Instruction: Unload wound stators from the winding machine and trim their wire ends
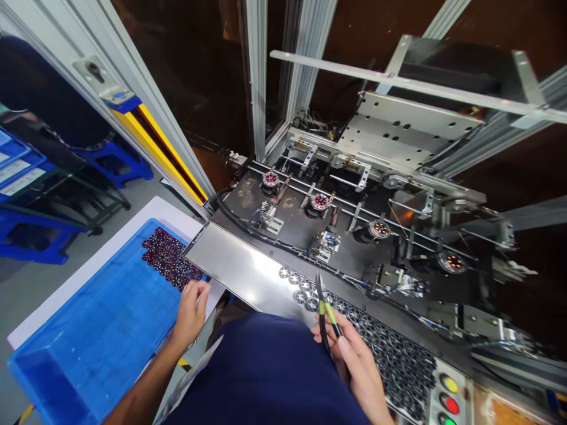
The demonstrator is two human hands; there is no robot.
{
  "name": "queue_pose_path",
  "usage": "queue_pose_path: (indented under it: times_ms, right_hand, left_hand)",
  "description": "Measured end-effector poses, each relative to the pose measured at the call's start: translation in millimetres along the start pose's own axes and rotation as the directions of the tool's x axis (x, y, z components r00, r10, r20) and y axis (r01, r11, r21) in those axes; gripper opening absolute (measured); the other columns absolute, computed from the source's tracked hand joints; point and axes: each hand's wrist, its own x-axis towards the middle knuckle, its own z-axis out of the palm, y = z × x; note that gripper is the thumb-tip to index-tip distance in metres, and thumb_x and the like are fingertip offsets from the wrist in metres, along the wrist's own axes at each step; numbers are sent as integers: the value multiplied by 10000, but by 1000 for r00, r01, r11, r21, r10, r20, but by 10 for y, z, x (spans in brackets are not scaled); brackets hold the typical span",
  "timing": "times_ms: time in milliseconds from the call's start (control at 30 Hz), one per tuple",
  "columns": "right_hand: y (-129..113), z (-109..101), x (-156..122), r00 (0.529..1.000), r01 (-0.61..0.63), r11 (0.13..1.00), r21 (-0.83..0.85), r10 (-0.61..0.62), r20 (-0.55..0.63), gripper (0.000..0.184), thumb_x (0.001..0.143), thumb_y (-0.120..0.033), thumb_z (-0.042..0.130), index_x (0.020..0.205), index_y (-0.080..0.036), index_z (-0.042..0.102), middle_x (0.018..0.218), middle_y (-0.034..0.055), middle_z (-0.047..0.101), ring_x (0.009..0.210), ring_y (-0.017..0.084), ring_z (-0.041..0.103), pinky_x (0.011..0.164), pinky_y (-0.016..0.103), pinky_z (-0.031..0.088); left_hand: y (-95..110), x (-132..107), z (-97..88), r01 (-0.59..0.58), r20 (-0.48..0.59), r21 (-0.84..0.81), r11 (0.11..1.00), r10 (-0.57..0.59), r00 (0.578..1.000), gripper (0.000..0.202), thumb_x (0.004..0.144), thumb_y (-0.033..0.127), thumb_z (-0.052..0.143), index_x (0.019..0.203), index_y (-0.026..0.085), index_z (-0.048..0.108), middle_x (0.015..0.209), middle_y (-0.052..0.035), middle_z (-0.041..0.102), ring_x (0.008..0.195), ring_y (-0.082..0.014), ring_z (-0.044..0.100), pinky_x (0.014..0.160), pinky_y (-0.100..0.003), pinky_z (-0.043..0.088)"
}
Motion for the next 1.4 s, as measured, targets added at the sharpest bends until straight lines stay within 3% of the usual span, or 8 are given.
queue_pose_path:
  times_ms: [167, 300, 367, 467, 633, 767, 900, 1400]
  right_hand:
    - [-208, 266, 204, 969, 113, 993, -33, -103, 226, 530, 900, -489, 610, 1386, -300, 510, 1272, 126, 652, 1018, 236, 688, 943, 416, 550]
    - [-599, 836, 681, 890, 84, 992, 99, -119, 440, 558, 796, -411, 748, 1285, -215, 563, 1041, 73, 668, 883, 185, 677, 811, 345, 580]
    - [-793, 1239, 1041, 900, 10, 987, 162, -80, 429, 471, 734, -323, 790, 1144, -178, 607, 850, 1, 637, 678, 125, 636, 630, 258, 555]
    - [-1001, 1867, 1647, 929, -28, 980, 196, -47, 366, 259, 814, -287, 695, 1013, -171, 577, 670, -60, 572, 461, 82, 536, 430, 197, 439]
    - [-1047, 2540, 2423, 994, -95, 948, 305, 73, 86, 191, 990, -343, 496, 1003, -157, 534, 717, -53, 538, 462, 51, 487, 412, 172, 419]
    - [-908, 2680, 2687, 987, -66, 931, 360, 115, -116, 223, 992, -354, 529, 1067, -146, 554, 765, -37, 549, 509, 49, 490, 421, 161, 415]
    - [-815, 2712, 2800, 968, -61, 918, 391, 151, -202, 229, 987, -346, 540, 1101, -148, 552, 795, -27, 562, 536, 58, 516, 431, 164, 428]
    - [-813, 2679, 2879, 945, -101, 854, 511, 243, -218, 207, 988, -332, 546, 1056, -139, 576, 762, -37, 563, 506, 47, 499, 423, 159, 428]
  left_hand:
    - [-176, -610, -193, 67, 8, -14, 998, -67, 998, 499, 1003, 400, 344, 585, 215, 545, 494, 22, 583, 476, -154, 592, 495, -245, 457]
    - [-122, -559, 21, 10, -83, -30, 999, -12, 997, 380, 970, 444, 429, 709, 217, 586, 591, 3, 639, 545, -170, 626, 559, -269, 493]
    - [-12, -396, 223, -63, -107, -52, 997, 58, 993, 324, 951, 462, 472, 811, 209, 616, 701, -39, 682, 665, -193, 665, 655, -301, 531]
    - [220, -93, 583, -199, -97, -79, 977, 191, 977, 275, 949, 425, 504, 899, 189, 636, 781, -78, 694, 758, -201, 675, 747, -329, 546]
    - [480, 255, 1064, -371, -25, -71, 926, 370, 929, 237, 970, 343, 515, 882, 155, 630, 702, -5, 632, 638, -125, 614, 650, -281, 534]
    - [448, 295, 1193, -412, 2, -28, 911, 412, 911, 225, 960, 333, 550, 866, 142, 624, 746, 8, 626, 655, -110, 605, 647, -281, 541]
    - [383, 280, 1213, -416, 22, 4, 910, 415, 909, 208, 954, 323, 560, 866, 145, 623, 754, 7, 622, 673, -114, 605, 656, -284, 543]
    - [330, 283, 1259, -461, 1, 34, 887, 462, 887, 186, 946, 313, 577, 916, 136, 626, 814, -5, 635, 687, -112, 610, 639, -274, 546]
